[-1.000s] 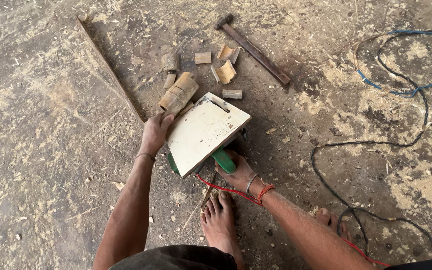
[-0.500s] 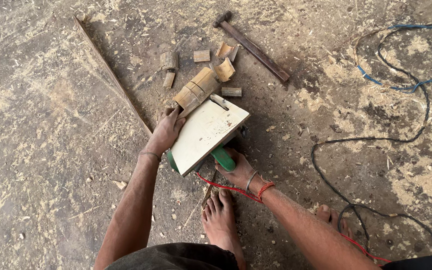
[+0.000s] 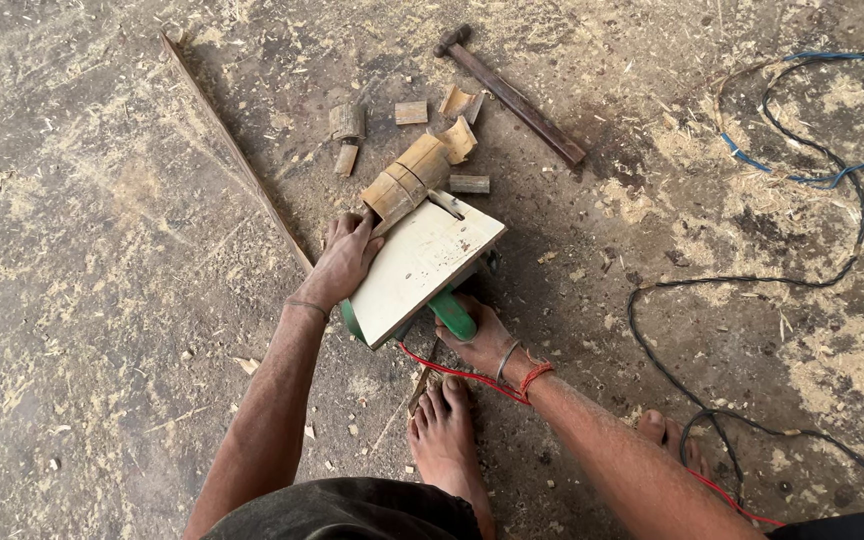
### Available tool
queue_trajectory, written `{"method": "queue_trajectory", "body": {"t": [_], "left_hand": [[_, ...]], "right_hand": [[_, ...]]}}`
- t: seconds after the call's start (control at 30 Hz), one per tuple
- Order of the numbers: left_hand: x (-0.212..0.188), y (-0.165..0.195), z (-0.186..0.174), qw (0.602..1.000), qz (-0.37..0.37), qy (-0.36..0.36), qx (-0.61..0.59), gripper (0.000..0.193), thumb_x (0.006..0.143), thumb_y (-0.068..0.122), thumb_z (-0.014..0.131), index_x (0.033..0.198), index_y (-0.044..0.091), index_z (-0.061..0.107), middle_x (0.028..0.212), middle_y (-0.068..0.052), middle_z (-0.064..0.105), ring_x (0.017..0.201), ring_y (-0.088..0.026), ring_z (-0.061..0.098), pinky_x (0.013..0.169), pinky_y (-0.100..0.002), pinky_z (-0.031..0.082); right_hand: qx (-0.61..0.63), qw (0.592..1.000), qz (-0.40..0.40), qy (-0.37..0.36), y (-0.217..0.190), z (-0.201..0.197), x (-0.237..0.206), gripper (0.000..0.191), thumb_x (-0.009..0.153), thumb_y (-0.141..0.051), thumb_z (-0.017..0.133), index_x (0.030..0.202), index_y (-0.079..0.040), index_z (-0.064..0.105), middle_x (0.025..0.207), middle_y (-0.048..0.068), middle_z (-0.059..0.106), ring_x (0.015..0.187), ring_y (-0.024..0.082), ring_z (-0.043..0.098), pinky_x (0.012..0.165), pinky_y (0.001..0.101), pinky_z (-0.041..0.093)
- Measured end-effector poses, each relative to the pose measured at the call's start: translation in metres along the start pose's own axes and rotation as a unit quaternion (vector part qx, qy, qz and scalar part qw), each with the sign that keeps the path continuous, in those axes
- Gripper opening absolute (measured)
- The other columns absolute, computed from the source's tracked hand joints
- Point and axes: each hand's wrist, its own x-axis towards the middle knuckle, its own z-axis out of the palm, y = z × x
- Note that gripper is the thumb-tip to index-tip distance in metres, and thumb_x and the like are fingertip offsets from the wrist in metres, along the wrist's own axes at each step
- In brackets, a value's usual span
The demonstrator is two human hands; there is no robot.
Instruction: The person uses a small table saw to cut a cylindrical piece of wood into smaller segments. They hold the wood with one hand and guide it through the blade, then inspect the cut pieces and place them on the floor.
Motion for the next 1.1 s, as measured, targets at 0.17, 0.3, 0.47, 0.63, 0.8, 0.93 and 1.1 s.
{"method": "queue_trajectory", "body": {"t": [0.17,0.3,0.47,0.63,0.8,0.93,1.1], "left_hand": [[-0.0019,0.0020,-0.0005,0.999,0.011,0.012,0.039,0.059,0.111,0.035,0.040,0.153,-0.005,0.039,0.139,-0.025,0.045,0.127,-0.037,0.043,0.111,-0.053,0.046],[-0.0021,0.0020,-0.0005,0.998,0.001,-0.003,0.065,0.060,0.111,0.037,0.039,0.154,-0.005,0.037,0.139,-0.025,0.045,0.126,-0.036,0.044,0.112,-0.053,0.045],[-0.0019,0.0002,-0.0016,0.997,0.019,0.003,0.080,0.059,0.110,0.035,0.040,0.153,-0.006,0.038,0.140,-0.025,0.044,0.126,-0.036,0.043,0.112,-0.052,0.046],[-0.0024,-0.0007,-0.0032,0.995,0.030,-0.004,0.090,0.058,0.110,0.032,0.042,0.153,-0.006,0.037,0.141,-0.024,0.044,0.127,-0.035,0.043,0.113,-0.051,0.045],[-0.0035,-0.0002,-0.0044,0.997,0.026,-0.023,0.075,0.057,0.109,0.031,0.042,0.153,-0.006,0.037,0.144,-0.021,0.044,0.126,-0.034,0.044,0.113,-0.049,0.045],[-0.0036,-0.0010,-0.0043,0.996,0.062,-0.008,0.069,0.054,0.109,0.029,0.044,0.149,-0.007,0.041,0.145,-0.023,0.043,0.129,-0.036,0.042,0.114,-0.051,0.043],[-0.0036,-0.0004,-0.0065,0.995,0.050,-0.033,0.081,0.050,0.109,0.029,0.044,0.146,-0.005,0.046,0.147,-0.023,0.043,0.129,-0.035,0.042,0.115,-0.050,0.043]], "right_hand": [[0.008,1.000,0.005,0.003,-0.0012,-0.0016,-0.0006,0.025,0.087,-0.022,0.077,0.106,-0.010,0.065,0.100,0.004,0.072,0.093,0.016,0.071,0.087,0.0356,0.060],[0.016,1.000,0.023,-0.003,-0.0030,-0.0011,-0.0011,0.025,0.087,-0.022,0.077,0.106,-0.010,0.065,0.100,0.003,0.072,0.093,0.016,0.070,0.087,0.0353,0.061],[0.006,1.000,0.002,0.001,-0.0028,-0.0013,-0.0012,0.026,0.088,-0.022,0.078,0.106,-0.010,0.065,0.101,0.003,0.072,0.094,0.016,0.070,0.087,0.0354,0.060],[0.003,1.000,-0.002,-0.005,-0.0005,-0.0018,0.0007,0.024,0.088,-0.021,0.077,0.106,-0.010,0.065,0.102,0.003,0.071,0.094,0.016,0.070,0.087,0.0355,0.060],[-0.012,1.000,-0.018,-0.002,-0.0009,-0.0020,0.0005,0.023,0.089,-0.020,0.076,0.105,-0.009,0.065,0.102,0.004,0.069,0.094,0.017,0.070,0.088,0.0358,0.060],[-0.011,1.000,0.005,-0.010,-0.0032,-0.0033,0.0002,0.022,0.089,-0.020,0.076,0.105,-0.010,0.065,0.103,0.003,0.069,0.094,0.016,0.069,0.088,0.0357,0.061],[0.006,1.000,0.012,-0.009,-0.0051,-0.0040,-0.0006,0.022,0.089,-0.020,0.076,0.105,-0.010,0.065,0.101,0.002,0.070,0.093,0.016,0.069,0.087,0.0356,0.061]]}}
